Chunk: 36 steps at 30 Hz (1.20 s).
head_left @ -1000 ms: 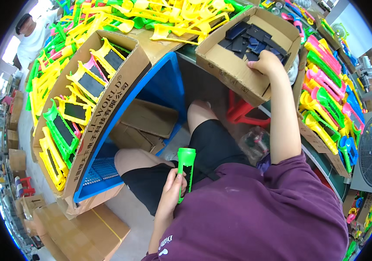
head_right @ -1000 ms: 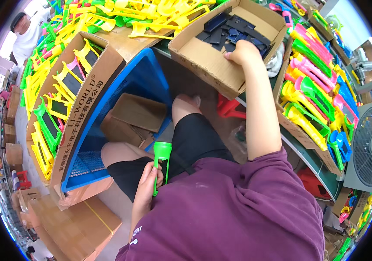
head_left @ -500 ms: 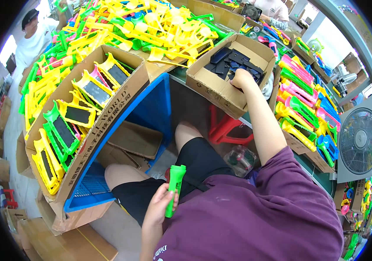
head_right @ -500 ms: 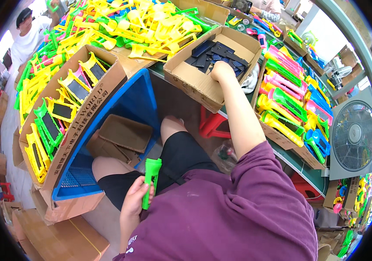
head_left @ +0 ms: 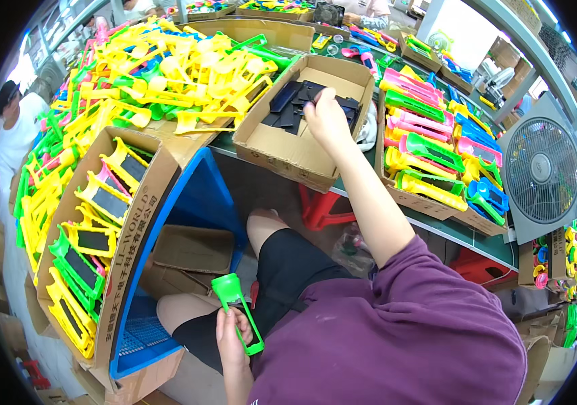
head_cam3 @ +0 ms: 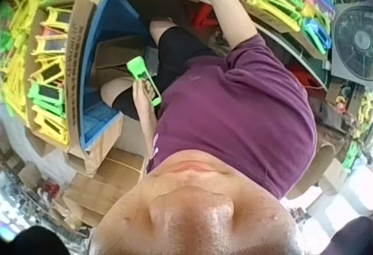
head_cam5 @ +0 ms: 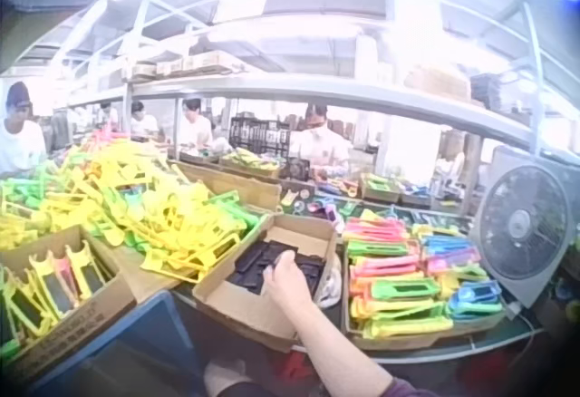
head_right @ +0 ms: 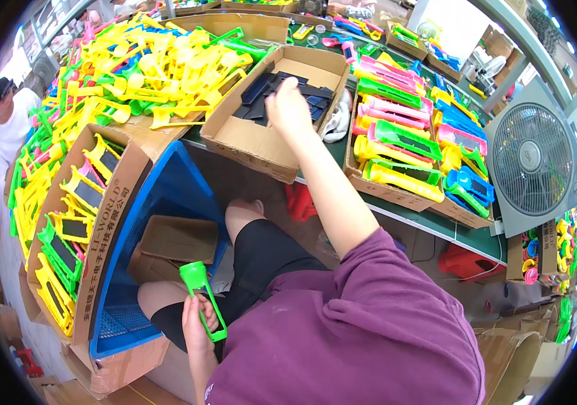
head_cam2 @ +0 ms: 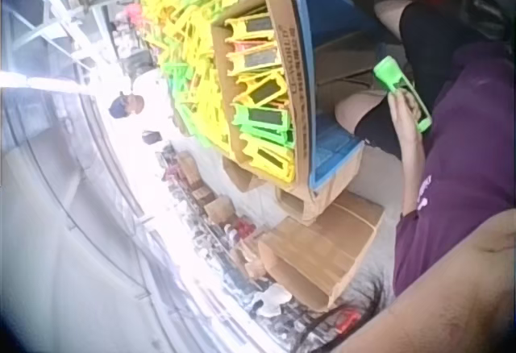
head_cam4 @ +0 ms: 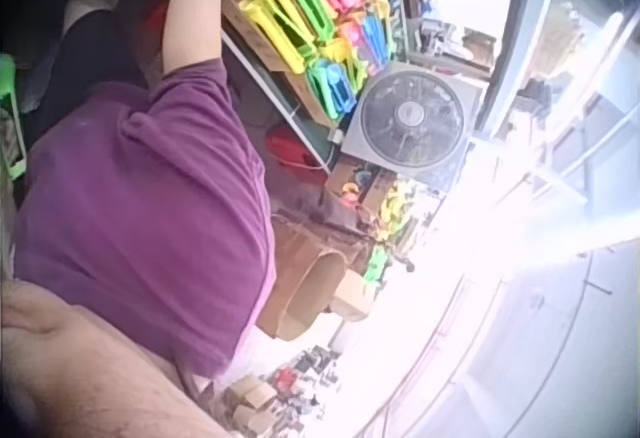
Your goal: The person assembles plastic light casings by fitting rectangular black panels into each casing by hand, then places the assembled pieces into a cardboard box.
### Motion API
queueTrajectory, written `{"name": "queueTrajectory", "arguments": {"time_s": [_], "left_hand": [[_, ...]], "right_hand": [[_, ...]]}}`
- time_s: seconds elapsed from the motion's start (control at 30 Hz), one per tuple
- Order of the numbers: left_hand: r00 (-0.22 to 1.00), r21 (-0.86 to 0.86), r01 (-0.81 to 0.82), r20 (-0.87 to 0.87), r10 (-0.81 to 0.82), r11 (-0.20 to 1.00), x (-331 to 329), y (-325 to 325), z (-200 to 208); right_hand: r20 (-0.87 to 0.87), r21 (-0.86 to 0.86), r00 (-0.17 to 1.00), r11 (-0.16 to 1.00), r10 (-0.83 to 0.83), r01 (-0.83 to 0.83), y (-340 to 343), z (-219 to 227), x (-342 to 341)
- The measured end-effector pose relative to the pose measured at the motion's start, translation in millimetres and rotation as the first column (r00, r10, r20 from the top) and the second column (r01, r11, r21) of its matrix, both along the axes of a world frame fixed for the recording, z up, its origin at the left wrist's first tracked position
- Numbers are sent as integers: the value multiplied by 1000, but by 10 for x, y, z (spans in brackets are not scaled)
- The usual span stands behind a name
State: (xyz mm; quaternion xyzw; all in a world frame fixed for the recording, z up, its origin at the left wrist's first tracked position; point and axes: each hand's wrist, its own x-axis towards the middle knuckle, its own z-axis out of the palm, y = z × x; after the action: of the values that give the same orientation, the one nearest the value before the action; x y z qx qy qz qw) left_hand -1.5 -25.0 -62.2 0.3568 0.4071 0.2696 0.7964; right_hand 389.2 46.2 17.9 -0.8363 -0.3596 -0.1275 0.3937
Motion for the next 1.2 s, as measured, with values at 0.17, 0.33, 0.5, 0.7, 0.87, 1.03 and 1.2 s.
{"name": "queueTrajectory", "arguments": {"time_s": [0.17, 0.33, 0.5, 0.7, 0.87, 1.03, 1.2], "left_hand": [[988, 96, -132, 90, 123, 987, 263, 127, 239], [958, 330, -268, 192, 214, 905, 633, 273, 438], [940, 621, -314, 96, 329, 718, 784, 303, 483], [942, 584, -332, 163, 294, 740, 800, 335, 522], [957, 615, -289, 170, 234, 734, 744, 373, 498], [970, 627, -244, 159, 185, 740, 645, 385, 436], [968, 608, -250, 163, 190, 753, 669, 354, 512]], "right_hand": [[-460, 329, 685, 825, 565, -459, -357, 415, -1241], [-551, 410, 282, 549, 786, -728, -575, 123, -1855], [-677, 440, 163, 572, 718, -692, -596, -1, -1943], [-675, 505, 92, 549, 732, -666, -557, -42, -1937], [-689, 485, 77, 538, 720, -689, -536, -46, -1941], [-697, 456, 26, 471, 717, -755, -553, -35, -1926], [-650, 503, 84, 511, 755, -697, -572, -49, -1984]]}}
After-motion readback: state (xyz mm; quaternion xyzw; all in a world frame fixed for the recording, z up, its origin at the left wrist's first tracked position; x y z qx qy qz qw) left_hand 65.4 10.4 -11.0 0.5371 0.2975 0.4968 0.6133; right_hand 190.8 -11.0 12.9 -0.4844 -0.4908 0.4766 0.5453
